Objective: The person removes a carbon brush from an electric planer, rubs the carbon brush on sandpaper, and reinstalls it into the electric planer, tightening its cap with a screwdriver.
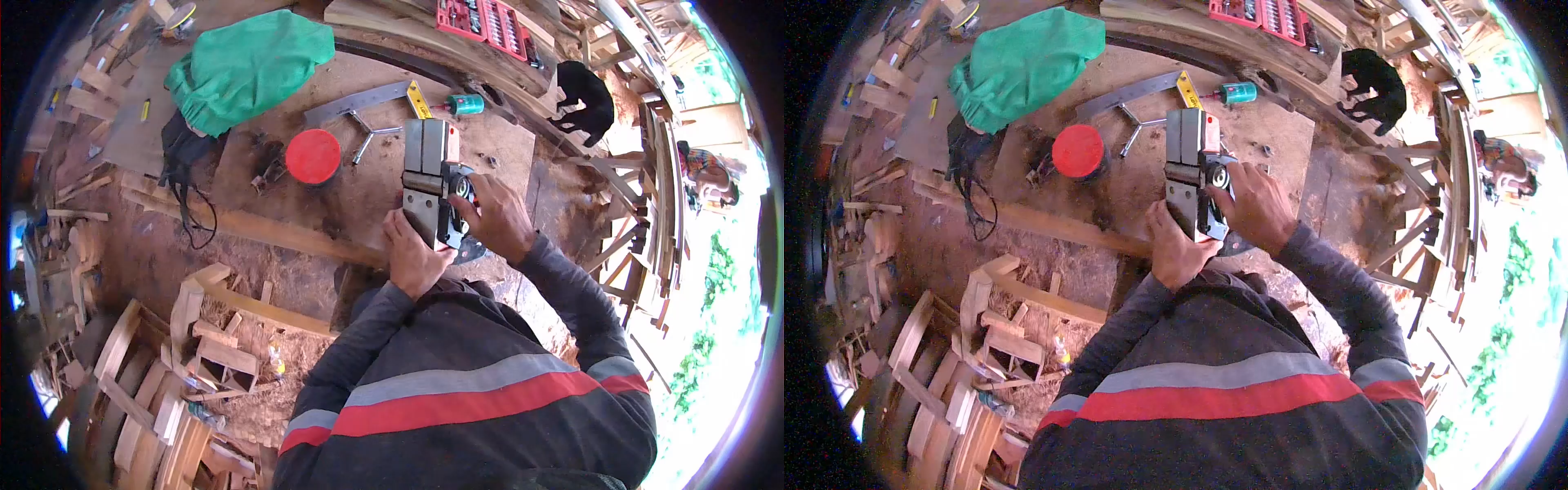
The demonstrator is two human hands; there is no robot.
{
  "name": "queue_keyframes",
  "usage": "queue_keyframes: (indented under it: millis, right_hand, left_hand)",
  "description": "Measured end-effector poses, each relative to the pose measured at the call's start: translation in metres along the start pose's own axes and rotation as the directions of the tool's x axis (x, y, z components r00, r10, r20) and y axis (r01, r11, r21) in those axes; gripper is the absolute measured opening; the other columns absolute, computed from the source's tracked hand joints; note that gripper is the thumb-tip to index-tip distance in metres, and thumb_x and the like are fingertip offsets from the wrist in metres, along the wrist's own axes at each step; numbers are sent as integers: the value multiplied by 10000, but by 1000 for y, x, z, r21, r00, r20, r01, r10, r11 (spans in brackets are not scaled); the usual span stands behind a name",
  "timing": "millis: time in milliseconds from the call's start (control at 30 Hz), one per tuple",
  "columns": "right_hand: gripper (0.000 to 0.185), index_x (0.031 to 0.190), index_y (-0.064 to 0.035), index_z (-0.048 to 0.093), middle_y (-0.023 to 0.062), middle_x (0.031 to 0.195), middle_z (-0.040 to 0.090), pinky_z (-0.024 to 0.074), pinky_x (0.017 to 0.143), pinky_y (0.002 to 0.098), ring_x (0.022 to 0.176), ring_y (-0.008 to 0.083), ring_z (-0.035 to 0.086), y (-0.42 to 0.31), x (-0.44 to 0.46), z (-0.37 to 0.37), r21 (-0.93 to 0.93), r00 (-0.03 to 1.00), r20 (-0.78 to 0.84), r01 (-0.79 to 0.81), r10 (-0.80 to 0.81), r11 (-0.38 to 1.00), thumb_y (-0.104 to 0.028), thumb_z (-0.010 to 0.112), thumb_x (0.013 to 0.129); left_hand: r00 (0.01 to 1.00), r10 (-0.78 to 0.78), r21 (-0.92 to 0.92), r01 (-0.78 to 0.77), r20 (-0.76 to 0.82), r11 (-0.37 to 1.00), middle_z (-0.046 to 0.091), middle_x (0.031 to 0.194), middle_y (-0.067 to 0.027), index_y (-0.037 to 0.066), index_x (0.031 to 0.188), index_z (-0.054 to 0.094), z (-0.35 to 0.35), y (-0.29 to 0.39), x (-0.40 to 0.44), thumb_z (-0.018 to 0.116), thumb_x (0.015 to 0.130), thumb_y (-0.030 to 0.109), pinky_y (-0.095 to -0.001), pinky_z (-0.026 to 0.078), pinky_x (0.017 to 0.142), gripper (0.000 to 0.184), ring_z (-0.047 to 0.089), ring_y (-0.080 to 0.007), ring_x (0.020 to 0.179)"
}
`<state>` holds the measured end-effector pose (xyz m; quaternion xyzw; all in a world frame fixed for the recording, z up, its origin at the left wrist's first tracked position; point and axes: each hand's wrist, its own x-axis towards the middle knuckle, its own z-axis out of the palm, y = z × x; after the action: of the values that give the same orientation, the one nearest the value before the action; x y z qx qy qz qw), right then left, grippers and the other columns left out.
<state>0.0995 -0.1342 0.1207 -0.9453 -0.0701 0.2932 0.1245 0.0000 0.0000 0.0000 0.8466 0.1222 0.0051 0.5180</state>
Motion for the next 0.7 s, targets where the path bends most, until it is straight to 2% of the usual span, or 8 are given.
queue_keyframes:
  millis: [67,200,267,367,433,500,567,700]
  right_hand:
    - [466,1273,-82,631,216,1385,481,530,949,433,1246,394,555,11,-9,9,-276,691,-293,601,-661,750,-80,774,829]
    - [480,1264,-67,620,224,1329,521,538,886,461,1149,393,603,8,-28,14,-74,701,-410,612,-584,787,-71,784,812]
    - [467,1257,-62,610,232,1330,529,535,894,462,1141,398,610,3,-8,6,149,947,-276,210,-164,966,-84,781,823]
    - [412,1212,-77,602,217,1323,517,529,905,488,1102,419,611,10,-3,23,236,959,-281,101,-31,966,-133,773,842]
    - [365,1207,-93,609,217,1326,509,491,971,487,1175,421,558,14,-12,18,-143,654,-450,619,-608,772,-143,738,869]
    - [363,1200,-118,619,209,1320,503,458,1020,487,1235,421,508,17,-20,20,-177,630,-394,662,-669,728,-111,736,857]
    - [389,1230,-92,602,224,1340,502,465,999,489,1215,423,528,23,-16,29,200,770,-522,527,-366,826,-153,741,872]
    - [379,1146,-36,621,195,944,664,529,810,448,900,374,679,10,-2,18,173,937,-338,158,-92,972,-369,652,968]
  left_hand:
    - [999,-23,90,20,28,996,314,1446,-355,-133,1422,231,-1,2,0,929,619,283,-558,301,1150,1142,323,-497,1354]
    - [1000,-12,21,12,10,1000,319,1442,-353,-133,1414,232,12,2,-5,932,606,286,-547,304,1151,1148,323,-495,1354]
    - [1000,-29,16,29,-2,999,333,1428,-342,-131,1411,234,9,6,-2,927,604,280,-535,309,1151,1140,333,-492,1349]
    - [1000,-16,17,16,-9,1000,344,1419,-331,-129,1410,235,2,7,-2,920,606,274,-523,314,1151,1130,352,-485,1333]
    - [1000,-8,38,8,-18,999,333,1429,-333,-121,1408,241,0,6,-3,912,608,257,-532,315,1145,1110,354,-486,1329]
    - [1000,12,46,-12,-12,999,322,1439,-336,-112,1407,247,2,3,-2,904,610,240,-540,316,1138,1091,356,-486,1325]
    - [999,-31,-70,33,30,997,316,1446,-338,-114,1409,246,7,-3,-1,896,620,246,-542,314,1139,1084,347,-488,1330]
    - [999,-4,21,3,43,1000,314,1437,-349,-128,1417,237,2,0,-3,900,622,303,-557,292,1149,1121,310,-487,1357]
